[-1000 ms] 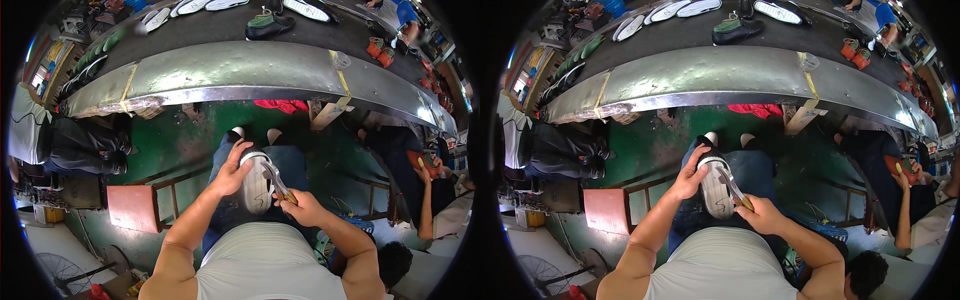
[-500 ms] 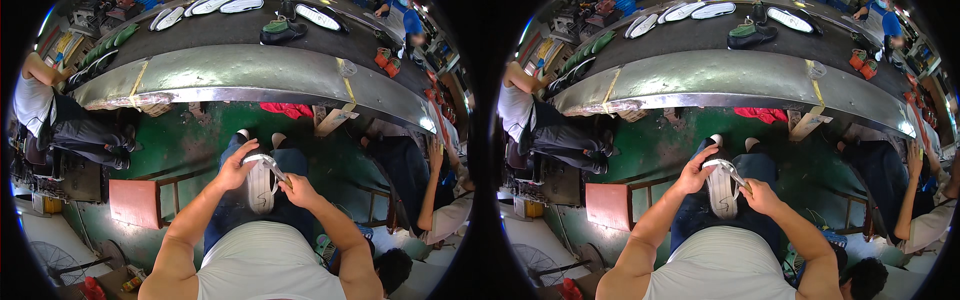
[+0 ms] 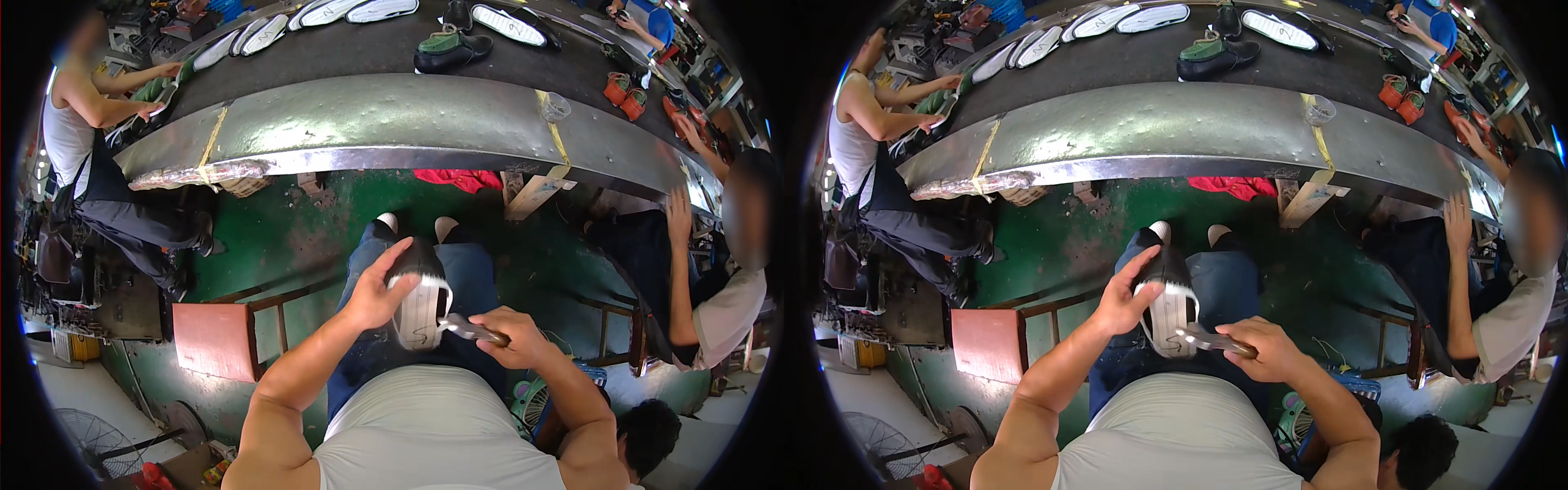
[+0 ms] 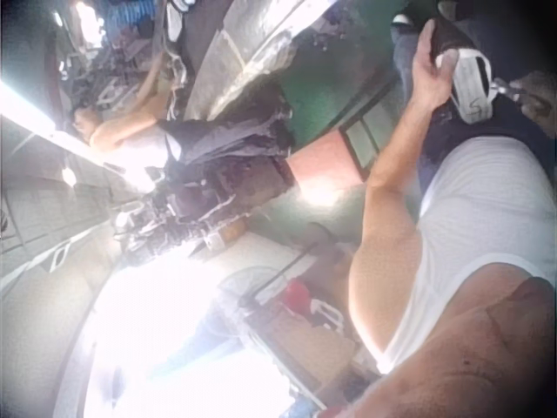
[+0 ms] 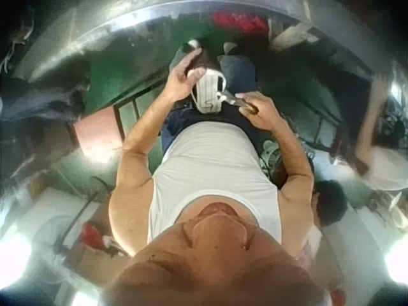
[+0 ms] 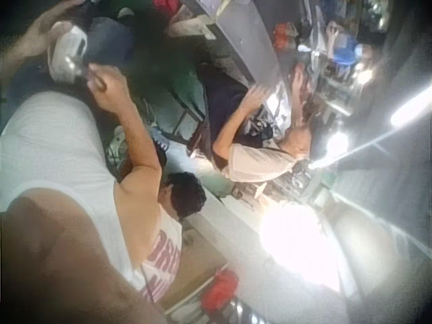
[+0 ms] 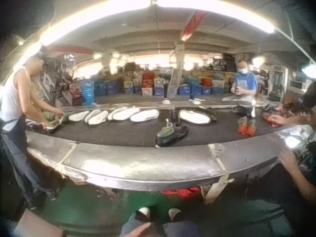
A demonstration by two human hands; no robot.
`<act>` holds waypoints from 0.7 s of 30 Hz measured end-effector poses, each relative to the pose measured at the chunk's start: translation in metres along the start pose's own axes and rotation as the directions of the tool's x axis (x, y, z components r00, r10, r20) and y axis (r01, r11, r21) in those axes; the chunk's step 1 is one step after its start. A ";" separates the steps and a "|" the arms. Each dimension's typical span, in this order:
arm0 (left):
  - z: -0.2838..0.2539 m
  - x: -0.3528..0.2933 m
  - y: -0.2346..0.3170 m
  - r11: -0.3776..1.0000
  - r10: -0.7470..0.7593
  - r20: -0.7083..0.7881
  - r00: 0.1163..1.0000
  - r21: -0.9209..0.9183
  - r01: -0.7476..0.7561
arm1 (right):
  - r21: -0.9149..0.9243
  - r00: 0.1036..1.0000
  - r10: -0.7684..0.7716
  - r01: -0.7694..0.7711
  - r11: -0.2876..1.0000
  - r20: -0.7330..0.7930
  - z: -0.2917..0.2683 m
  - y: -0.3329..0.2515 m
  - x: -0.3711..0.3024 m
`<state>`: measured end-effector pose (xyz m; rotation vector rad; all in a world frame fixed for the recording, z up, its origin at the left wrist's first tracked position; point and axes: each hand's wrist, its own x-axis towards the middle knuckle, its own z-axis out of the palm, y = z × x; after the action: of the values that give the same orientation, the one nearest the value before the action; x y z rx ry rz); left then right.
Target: Assembling shoes by pulling material over a last using pliers and placing them on a conveyor belt.
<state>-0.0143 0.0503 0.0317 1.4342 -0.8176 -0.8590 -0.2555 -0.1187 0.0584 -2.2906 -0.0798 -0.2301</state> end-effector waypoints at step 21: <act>0.047 -0.085 0.018 0.780 0.416 0.123 0.901 0.460 -0.424 | 0.566 0.931 0.278 -0.100 0.818 -0.238 0.047 -0.007 0.064</act>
<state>-0.0962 0.1018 0.0522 1.5742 -1.3721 -0.3259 -0.1867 -0.0798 0.0450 -1.6502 0.2256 -0.4040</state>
